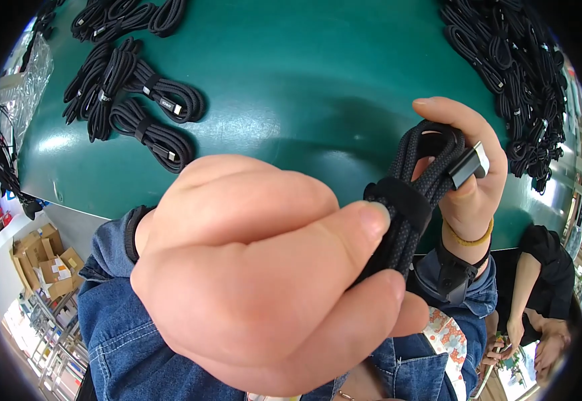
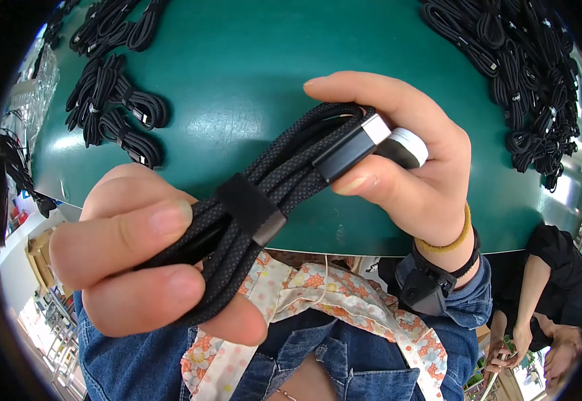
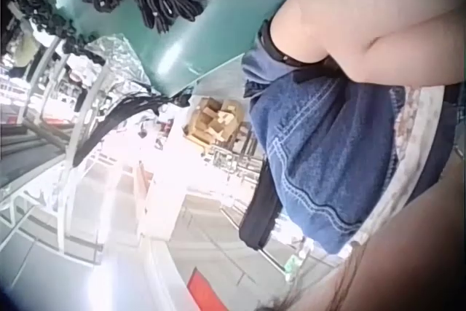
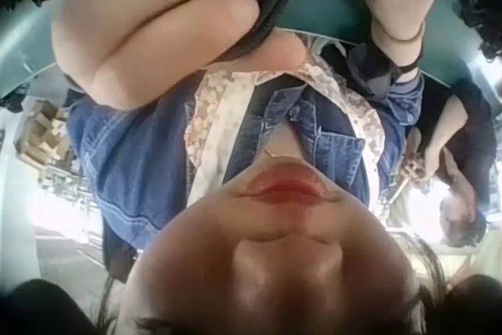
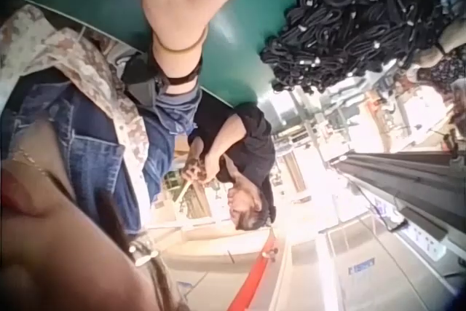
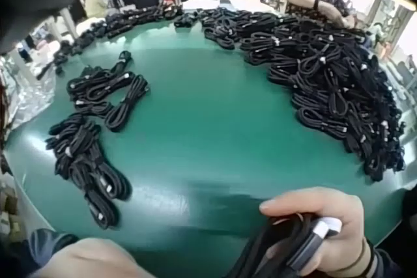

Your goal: The person picks up a bundled cable, turns it over to inspect it, and places it back on the table. They then reach for more cables from a pile, repeating the process of handling and inspecting them one at a time.

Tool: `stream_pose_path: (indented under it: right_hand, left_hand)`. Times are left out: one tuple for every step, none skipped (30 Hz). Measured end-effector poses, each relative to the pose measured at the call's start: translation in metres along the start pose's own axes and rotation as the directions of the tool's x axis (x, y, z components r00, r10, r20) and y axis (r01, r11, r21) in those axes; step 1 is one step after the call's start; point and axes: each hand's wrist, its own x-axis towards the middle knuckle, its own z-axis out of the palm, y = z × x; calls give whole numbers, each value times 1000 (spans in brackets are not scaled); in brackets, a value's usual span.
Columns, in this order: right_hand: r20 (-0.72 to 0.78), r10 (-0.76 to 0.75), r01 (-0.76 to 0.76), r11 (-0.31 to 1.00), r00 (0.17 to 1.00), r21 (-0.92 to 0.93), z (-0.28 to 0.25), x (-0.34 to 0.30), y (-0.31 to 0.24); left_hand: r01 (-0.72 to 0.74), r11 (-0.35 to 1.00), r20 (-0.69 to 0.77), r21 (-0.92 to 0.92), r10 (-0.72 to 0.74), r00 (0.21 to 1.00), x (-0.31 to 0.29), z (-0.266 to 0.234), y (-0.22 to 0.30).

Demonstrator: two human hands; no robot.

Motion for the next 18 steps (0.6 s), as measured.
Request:
stream_pose_path:
  right_hand:
    - [4,7,-7,1000,1000,2,1,0,4]
    - [10,2,-2,1000,1000,9,1,1,1]
    - [17,-1,1,1000,1000,17,1,2,0]
    - [26,-4,4,1000,1000,26,0,3,-2]
    - [27,-8,7,1000,1000,28,-2,5,-2]
    - [76,-21,15,997,997,79,-6,7,-3]
    - [116,-24,10,993,993,119,-13,9,-2]
    - [156,-32,6,987,987,159,-18,12,-2]
    - [162,-34,7,986,986,165,-16,14,0]
    - [111,-94,87,994,989,63,-14,16,0]
    - [65,-166,169,985,984,-44,-12,20,-4]
    - [20,-234,234,957,972,-173,-14,19,-4]
    - [17,-246,245,951,969,-190,-18,19,-7]
    - [164,-245,281,922,956,-267,-25,19,-9]
    - [302,-227,328,880,926,-343,-31,20,-13]
    - [310,-193,304,880,931,-366,-31,17,-21]
    - [310,-162,281,875,937,-394,-31,14,-21]
    - [371,-210,357,850,904,-388,-32,13,-18]
  left_hand:
    - [11,1000,20,3,-11,1000,-4,0,-1]
    - [7,1000,18,5,-7,1000,-2,-1,0]
    - [8,1000,19,-9,-8,1000,-3,-4,0]
    - [11,1000,21,-22,-10,1000,-3,-6,0]
    - [13,999,23,-34,-12,1000,-3,-8,0]
    - [10,1000,25,-28,-9,1000,1,-10,-2]
    - [68,994,42,-80,-65,997,4,-8,-10]
    - [123,984,63,-129,-116,991,9,-6,-18]
    - [184,970,90,-161,-171,981,11,-8,-24]
    - [240,952,116,-188,-221,968,15,-11,-29]
    - [290,933,142,-212,-264,954,21,-15,-31]
    - [335,907,163,-255,-301,940,23,-14,-33]
    - [315,912,152,-264,-283,947,25,-13,-32]
    - [509,756,221,-411,-460,860,24,-10,-32]
    - [655,543,320,-524,-588,743,26,-8,-30]
    - [716,462,386,-524,-621,682,28,-8,-29]
    - [767,381,453,-516,-639,622,27,-5,-33]
    - [816,337,532,-470,-630,566,26,-6,-34]
